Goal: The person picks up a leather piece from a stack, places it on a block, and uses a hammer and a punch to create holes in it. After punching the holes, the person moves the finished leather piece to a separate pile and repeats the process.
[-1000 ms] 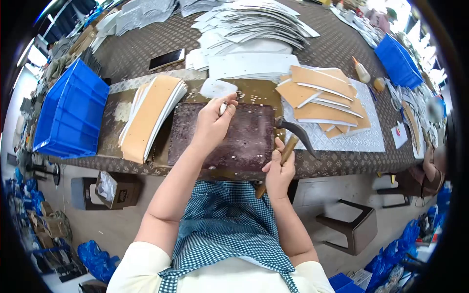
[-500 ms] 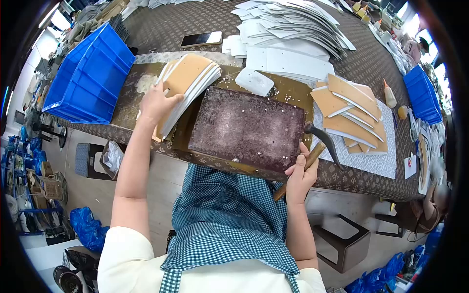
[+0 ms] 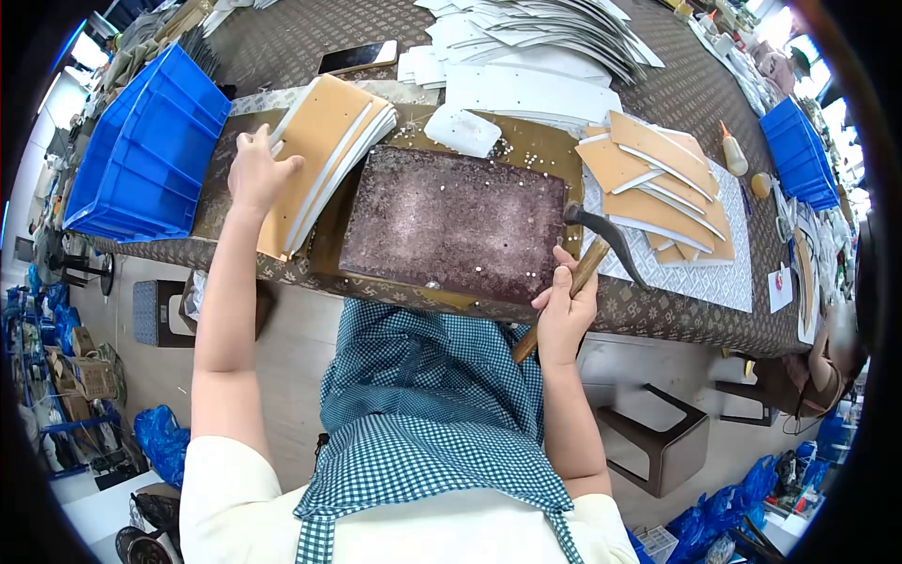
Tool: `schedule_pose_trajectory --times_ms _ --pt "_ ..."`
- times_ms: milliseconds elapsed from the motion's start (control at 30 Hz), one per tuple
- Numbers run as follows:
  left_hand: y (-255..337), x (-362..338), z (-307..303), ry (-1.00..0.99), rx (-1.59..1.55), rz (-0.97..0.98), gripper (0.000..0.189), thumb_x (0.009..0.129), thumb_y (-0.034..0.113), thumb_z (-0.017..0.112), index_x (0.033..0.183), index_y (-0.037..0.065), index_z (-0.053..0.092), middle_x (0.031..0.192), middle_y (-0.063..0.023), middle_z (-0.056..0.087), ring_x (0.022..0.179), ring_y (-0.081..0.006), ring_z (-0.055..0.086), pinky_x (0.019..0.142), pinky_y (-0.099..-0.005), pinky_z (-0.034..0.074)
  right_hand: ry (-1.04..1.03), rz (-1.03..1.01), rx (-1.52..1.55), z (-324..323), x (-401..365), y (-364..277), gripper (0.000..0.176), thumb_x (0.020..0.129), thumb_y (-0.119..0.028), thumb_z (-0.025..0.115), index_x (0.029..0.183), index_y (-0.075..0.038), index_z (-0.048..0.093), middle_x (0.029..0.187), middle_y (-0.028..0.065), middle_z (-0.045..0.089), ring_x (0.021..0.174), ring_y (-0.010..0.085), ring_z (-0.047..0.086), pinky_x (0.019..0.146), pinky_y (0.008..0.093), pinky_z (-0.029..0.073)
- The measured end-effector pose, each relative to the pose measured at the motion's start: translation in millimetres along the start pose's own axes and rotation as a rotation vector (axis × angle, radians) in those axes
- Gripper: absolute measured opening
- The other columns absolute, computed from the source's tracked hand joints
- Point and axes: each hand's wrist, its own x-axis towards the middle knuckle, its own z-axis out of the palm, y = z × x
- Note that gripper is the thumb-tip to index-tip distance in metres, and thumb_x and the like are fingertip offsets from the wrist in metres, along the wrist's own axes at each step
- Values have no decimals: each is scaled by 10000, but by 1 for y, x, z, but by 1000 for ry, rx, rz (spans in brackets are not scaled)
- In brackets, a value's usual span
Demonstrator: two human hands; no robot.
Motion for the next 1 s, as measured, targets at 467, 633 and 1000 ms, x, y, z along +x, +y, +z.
schedule_pose_trajectory --times_ms 467,633,1000 --pt "84 -20 -56 -131 -574 380 252 885 203 695 1062 23 688 703 -38 616 693 -71 541 614 -293 442 -24 103 162 -10 4 -3 162 1038 -167 511 1065 -8 505 848 80 630 489 69 511 434 221 423" --pt "161 -34 -48 -619 -579 577 285 838 243 657 1033 41 708 782 -162 687 719 -251 648 691 -372 502 49 43 198 -29 -2 -26 149 1043 -161 497 1068 -14 487 741 27 525 483 60 472 436 207 409" --pt "191 -67 50 -347 -700 686 284 885 203 677 1145 95 715 927 -69 614 818 -204 613 760 -319 491 -138 -5 198 -7 -13 -42 101 1030 -108 498 1065 -14 484 934 127 676 478 53 475 435 196 403"
